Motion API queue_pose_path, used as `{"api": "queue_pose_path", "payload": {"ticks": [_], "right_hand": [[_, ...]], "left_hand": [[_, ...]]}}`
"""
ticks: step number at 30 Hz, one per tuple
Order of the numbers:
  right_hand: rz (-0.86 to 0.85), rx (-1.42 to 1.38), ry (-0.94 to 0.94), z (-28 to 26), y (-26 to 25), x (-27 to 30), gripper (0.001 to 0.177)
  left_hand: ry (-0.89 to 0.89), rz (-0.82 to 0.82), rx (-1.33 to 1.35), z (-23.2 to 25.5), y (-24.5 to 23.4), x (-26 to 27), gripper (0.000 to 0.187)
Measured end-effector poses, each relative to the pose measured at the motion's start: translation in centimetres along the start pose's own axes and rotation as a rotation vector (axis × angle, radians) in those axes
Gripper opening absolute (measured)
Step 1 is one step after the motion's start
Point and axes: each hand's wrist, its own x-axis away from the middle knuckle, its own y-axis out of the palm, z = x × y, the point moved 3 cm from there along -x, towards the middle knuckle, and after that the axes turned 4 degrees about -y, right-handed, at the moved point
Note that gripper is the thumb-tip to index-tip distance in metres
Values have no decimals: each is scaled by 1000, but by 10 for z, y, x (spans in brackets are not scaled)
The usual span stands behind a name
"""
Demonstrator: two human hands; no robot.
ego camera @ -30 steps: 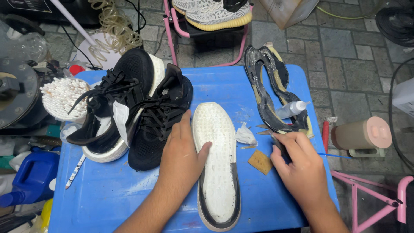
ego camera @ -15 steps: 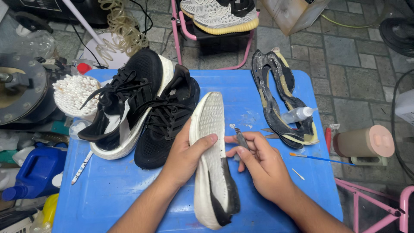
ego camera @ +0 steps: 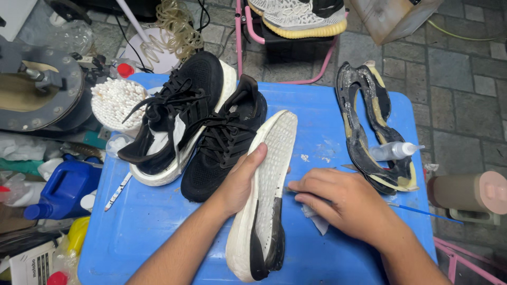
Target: The person cleans the sole of a black sneaker with a white wipe, then uses a rotary tool to grind and shape the white midsole and black outsole. The person holds the shoe with one hand and operates the rotary tool with the other, focusing on the heel and side edges.
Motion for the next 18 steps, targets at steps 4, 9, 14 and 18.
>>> {"api": "queue_pose_path", "payload": {"ticks": [4,9,14,18], "right_hand": [[-66,70,42,3,12,-2,24],[-41,58,95,6,14,-3,20],[-25,48,75,5,12,-5,24],[-38,47,91,3,13,-7,28]], "left_hand": [[38,5,-46,1,1,0,61],[49,36,-80,3,5,2,59],[55,40,-99,4,8,2,57],[55,48,-84,4,9,3,57]]}}
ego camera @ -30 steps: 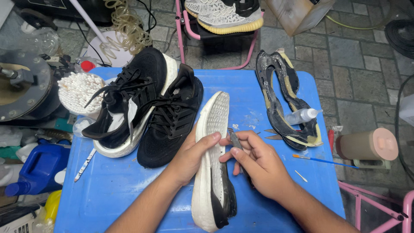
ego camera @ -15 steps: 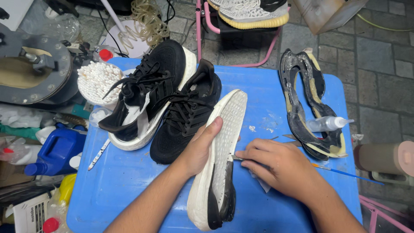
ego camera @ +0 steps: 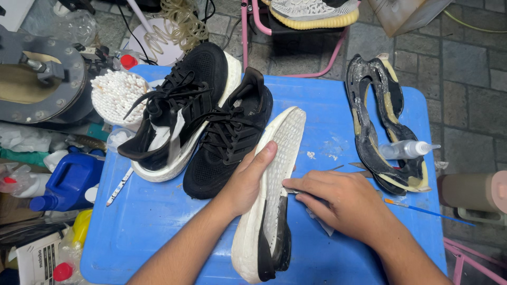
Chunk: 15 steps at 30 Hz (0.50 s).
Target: The person cleans the sole of a black sneaker with a white wipe, then uses a rotary tool to grind and shape the white midsole and black outsole. The person holds the shoe with one hand and operates the rotary tool with the other, focusing on the heel and side edges.
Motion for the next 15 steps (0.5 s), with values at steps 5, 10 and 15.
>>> {"api": "queue_pose_path", "payload": {"ticks": [5,10,15], "right_hand": [[29,-19,-41,0,4,-1,27],[24,-36,-11,5,11,-1,26],[60,-52,-2,6,16,0,26]], "left_hand": [[-7,5,-14,1,-1,0,60],[-13,-6,23,-3,-7,-3,63],[-48,3,131,-5,-11,-6,66]]}}
